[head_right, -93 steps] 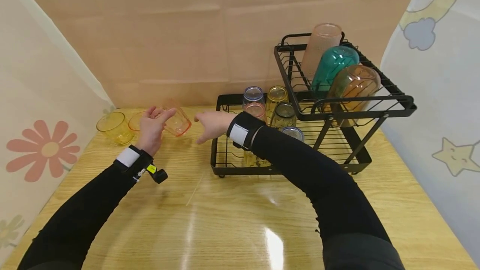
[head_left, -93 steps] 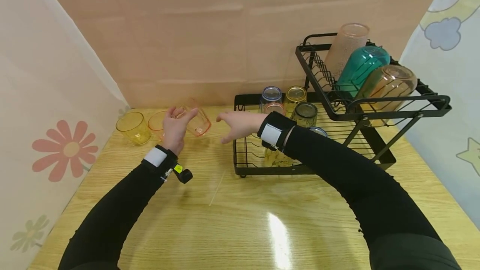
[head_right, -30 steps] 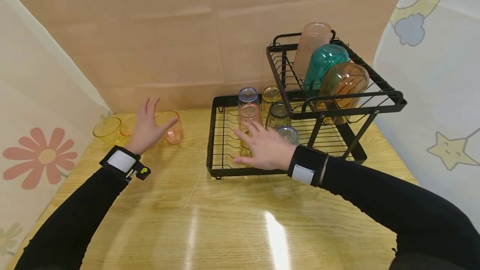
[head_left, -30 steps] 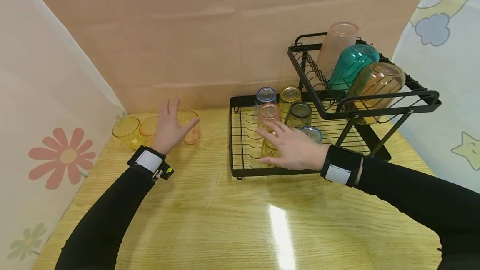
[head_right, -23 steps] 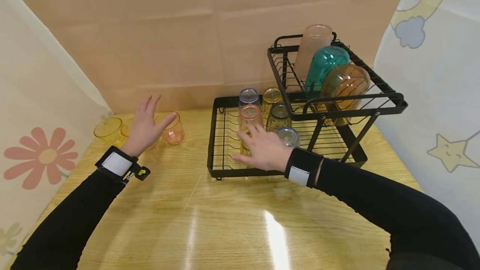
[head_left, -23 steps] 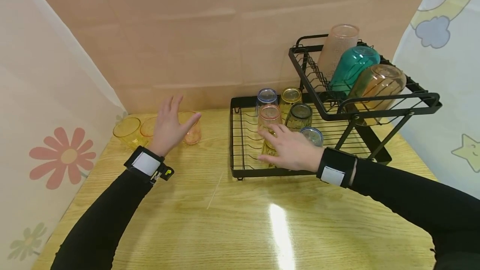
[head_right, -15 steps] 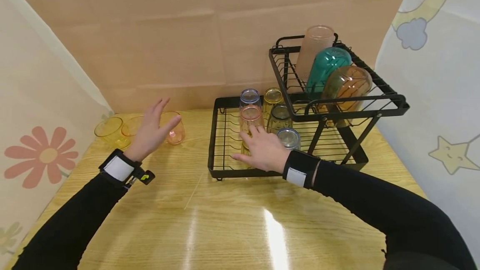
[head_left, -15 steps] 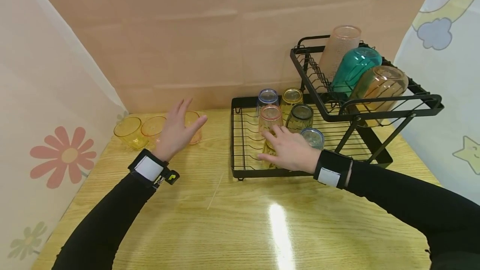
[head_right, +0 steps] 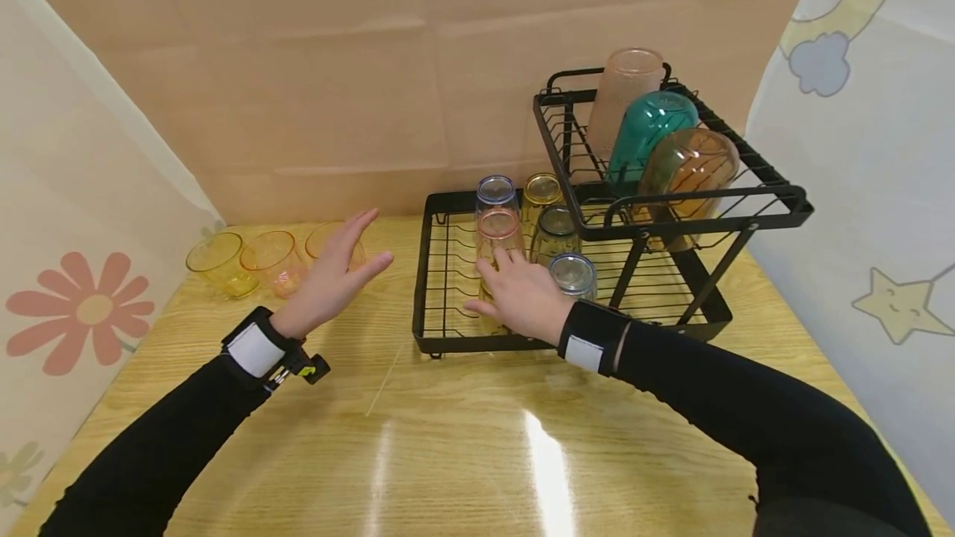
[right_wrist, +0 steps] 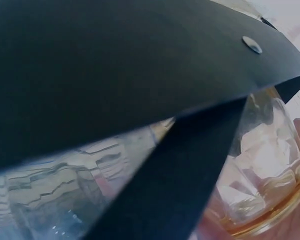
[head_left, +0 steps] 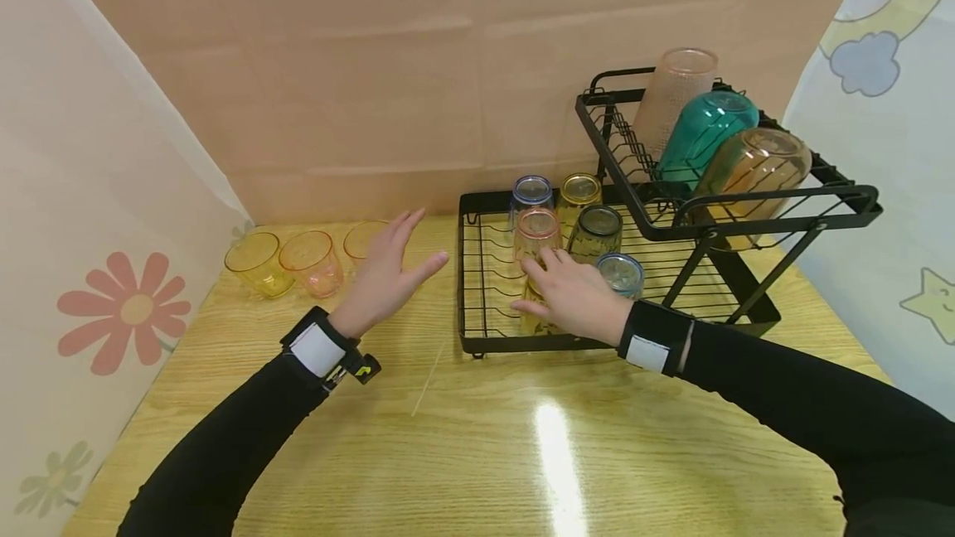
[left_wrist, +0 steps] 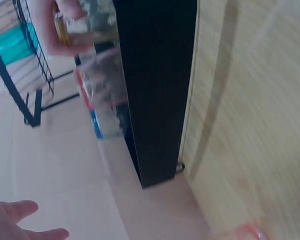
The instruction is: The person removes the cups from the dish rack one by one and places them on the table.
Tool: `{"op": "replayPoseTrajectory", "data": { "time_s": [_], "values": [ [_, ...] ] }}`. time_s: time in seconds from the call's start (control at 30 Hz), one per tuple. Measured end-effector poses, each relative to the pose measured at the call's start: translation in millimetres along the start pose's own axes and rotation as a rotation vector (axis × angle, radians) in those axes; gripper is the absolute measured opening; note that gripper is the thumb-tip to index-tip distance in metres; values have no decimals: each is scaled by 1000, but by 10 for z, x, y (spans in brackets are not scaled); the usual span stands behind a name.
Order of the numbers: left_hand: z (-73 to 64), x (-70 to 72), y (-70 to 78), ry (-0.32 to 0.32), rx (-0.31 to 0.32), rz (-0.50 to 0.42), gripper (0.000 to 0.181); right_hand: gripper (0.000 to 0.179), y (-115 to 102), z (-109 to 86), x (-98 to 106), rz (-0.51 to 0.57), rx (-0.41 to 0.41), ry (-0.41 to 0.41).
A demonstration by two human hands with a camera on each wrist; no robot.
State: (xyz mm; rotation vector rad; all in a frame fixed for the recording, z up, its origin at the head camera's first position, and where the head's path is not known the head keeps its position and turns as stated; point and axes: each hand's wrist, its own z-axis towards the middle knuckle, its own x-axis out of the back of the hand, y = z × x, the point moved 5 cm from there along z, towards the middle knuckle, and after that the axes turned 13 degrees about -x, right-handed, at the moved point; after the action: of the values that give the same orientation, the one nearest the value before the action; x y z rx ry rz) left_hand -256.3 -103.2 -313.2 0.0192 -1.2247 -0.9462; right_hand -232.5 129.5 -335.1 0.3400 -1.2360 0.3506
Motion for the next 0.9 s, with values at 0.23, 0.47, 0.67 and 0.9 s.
{"op": "replayPoseTrajectory", "data": {
  "time_s": [0.23, 0.47, 0.67, 0.9],
  "values": [
    [-56, -216, 130, -55, -20, -57, 77, 55, -10, 18, -10, -12, 11, 39],
    [-92, -361, 246, -92, -33, -89, 74, 57, 1, 41, 46, -25, 3, 24],
    [-111, -422, 318, -116, -19, -140, 74, 55, -3, 117, 255, -5, -11, 43],
    [-108, -405, 326, -33, 41, -356, 66, 54, -75, 217, 490, 123, -43, 67]
  ]
}}
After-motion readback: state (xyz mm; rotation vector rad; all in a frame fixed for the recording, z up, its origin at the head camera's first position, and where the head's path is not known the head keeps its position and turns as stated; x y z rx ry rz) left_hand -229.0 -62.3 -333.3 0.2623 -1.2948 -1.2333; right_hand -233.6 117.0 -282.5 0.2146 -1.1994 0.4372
